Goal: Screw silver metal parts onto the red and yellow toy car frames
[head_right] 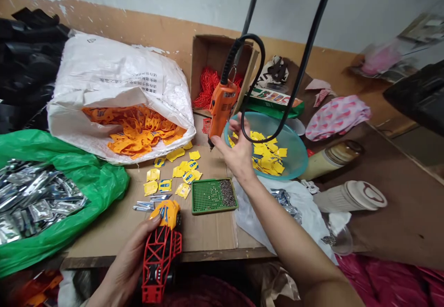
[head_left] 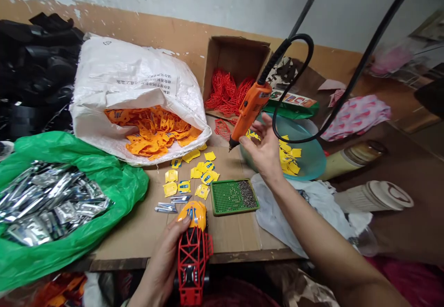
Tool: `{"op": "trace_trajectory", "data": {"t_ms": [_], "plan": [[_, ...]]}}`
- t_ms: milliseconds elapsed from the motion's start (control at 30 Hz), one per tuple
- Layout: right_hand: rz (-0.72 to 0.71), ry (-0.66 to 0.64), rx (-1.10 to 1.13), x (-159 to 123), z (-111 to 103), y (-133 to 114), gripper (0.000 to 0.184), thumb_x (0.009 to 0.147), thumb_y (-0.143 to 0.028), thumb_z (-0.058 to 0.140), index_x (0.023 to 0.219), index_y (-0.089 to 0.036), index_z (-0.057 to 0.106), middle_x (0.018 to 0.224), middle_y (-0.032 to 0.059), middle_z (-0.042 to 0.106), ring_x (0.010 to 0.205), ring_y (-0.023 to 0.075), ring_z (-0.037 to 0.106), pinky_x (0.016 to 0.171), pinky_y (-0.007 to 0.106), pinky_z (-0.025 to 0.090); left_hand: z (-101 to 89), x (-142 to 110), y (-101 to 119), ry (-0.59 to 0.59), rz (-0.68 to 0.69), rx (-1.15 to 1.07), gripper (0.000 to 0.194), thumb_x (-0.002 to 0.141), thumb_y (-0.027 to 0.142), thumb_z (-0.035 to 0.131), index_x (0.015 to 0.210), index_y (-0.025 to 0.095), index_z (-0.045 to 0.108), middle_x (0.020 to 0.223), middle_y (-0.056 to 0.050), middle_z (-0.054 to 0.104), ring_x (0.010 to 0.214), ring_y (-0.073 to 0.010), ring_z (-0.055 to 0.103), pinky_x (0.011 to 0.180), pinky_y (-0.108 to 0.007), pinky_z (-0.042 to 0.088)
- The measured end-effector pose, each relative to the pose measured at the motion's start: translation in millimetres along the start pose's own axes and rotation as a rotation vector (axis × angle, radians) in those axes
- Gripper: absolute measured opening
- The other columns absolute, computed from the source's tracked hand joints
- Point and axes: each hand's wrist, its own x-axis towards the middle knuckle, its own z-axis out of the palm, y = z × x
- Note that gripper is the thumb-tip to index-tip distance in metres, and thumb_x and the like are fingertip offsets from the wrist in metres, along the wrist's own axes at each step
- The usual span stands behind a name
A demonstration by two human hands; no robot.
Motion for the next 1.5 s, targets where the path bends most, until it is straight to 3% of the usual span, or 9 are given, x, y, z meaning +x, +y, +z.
{"op": "trace_trajectory", "data": {"t_ms": [133,267,400,567,733,900,1100,1300,1500], "plan": [[-0.031,-0.096,0.054,10,18,-17,0.053,0.077,-0.044,0.077,0.120,-0.027,0.052,0.114,0.0060,0.066,0.105,0.0225,0.064,0.097,0.041,0.054,12.1,8,-3,-0.117,0.071,0.012,0.032,0.071,0.032,0.089,0.091,0.013,0.074,0.067,-0.002,0.075,0.054,-0.0156,0.070,0.056,-0.023,0.058],[0.052,-0.133,0.064,-13,8,-25,0.038,0.077,-0.035,0.075,0.109,-0.024,0.058,0.102,0.0044,0.067,0.095,0.0222,0.066,0.091,0.040,0.055,10.8,17,-7,-0.187,0.094,0.057,0.043,0.073,0.035,0.088,0.106,0.012,0.073,0.076,-0.007,0.079,0.061,-0.0206,0.073,0.061,-0.029,0.060],[0.089,-0.049,0.206,-40,-2,-20,0.028,0.081,-0.027,0.070,0.107,-0.022,0.062,0.086,-0.0009,0.065,0.073,0.0172,0.065,0.075,0.035,0.056,4.4,27,-11,-0.181,0.094,0.063,0.053,0.072,0.034,0.089,0.117,0.014,0.070,0.081,-0.007,0.079,0.063,-0.0212,0.073,0.062,-0.031,0.060],[0.136,0.069,0.346,-56,5,-7,0.023,0.083,-0.032,0.077,0.097,-0.023,0.061,0.061,-0.0086,0.058,0.046,0.0116,0.055,0.050,0.027,0.048,4.6,34,-14,-0.173,0.110,0.074,0.061,0.070,0.033,0.090,0.124,0.015,0.067,0.089,-0.008,0.080,0.067,-0.0209,0.073,0.067,-0.031,0.061],[0.203,0.060,0.425,-62,11,3,0.028,0.081,-0.034,0.079,0.096,-0.022,0.059,0.056,-0.0096,0.058,0.043,0.0112,0.057,0.047,0.025,0.051,9.3,33,-16,-0.158,0.111,0.077,0.066,0.068,0.033,0.091,0.128,0.016,0.066,0.084,-0.006,0.079,0.062,-0.0198,0.072,0.061,-0.029,0.060],[0.222,0.035,0.462,-64,13,12,0.027,0.081,-0.033,0.079,0.096,-0.022,0.059,0.055,-0.0094,0.059,0.043,0.0106,0.057,0.047,0.023,0.052,13.0,29,-16,-0.111,0.112,0.046,0.062,0.064,0.030,0.093,0.119,0.016,0.069,0.085,-0.004,0.079,0.062,-0.0181,0.072,0.061,-0.028,0.060],[0.243,0.019,0.466,-65,13,18,0.030,0.080,-0.035,0.079,0.097,-0.021,0.058,0.054,-0.0098,0.059,0.042,0.0117,0.057,0.047,0.025,0.051,12.7,29,-16,-0.102,0.113,0.032,0.069,0.066,0.028,0.092,0.128,0.017,0.065,0.084,-0.003,0.079,0.062,-0.0170,0.072,0.060,-0.027,0.061],[0.231,-0.003,0.442,-66,14,21,0.029,0.080,-0.035,0.078,0.095,-0.022,0.058,0.052,-0.0099,0.058,0.042,0.0127,0.056,0.047,0.026,0.050,7.7,35,-16,-0.132,0.082,0.029,0.055,0.066,0.028,0.092,0.114,0.015,0.068,0.085,-0.006,0.079,0.062,-0.0187,0.072,0.061,-0.030,0.061],[0.231,-0.009,0.512,-61,14,2,0.025,0.078,-0.032,0.078,0.093,-0.021,0.060,0.053,-0.0094,0.057,0.042,0.0123,0.055,0.048,0.027,0.049,14.3,31,-14,-0.137,0.099,0.006,0.051,0.063,0.027,0.092,0.107,0.014,0.070,0.080,-0.005,0.078,0.057,-0.0145,0.068,0.056,-0.025,0.057]]}}
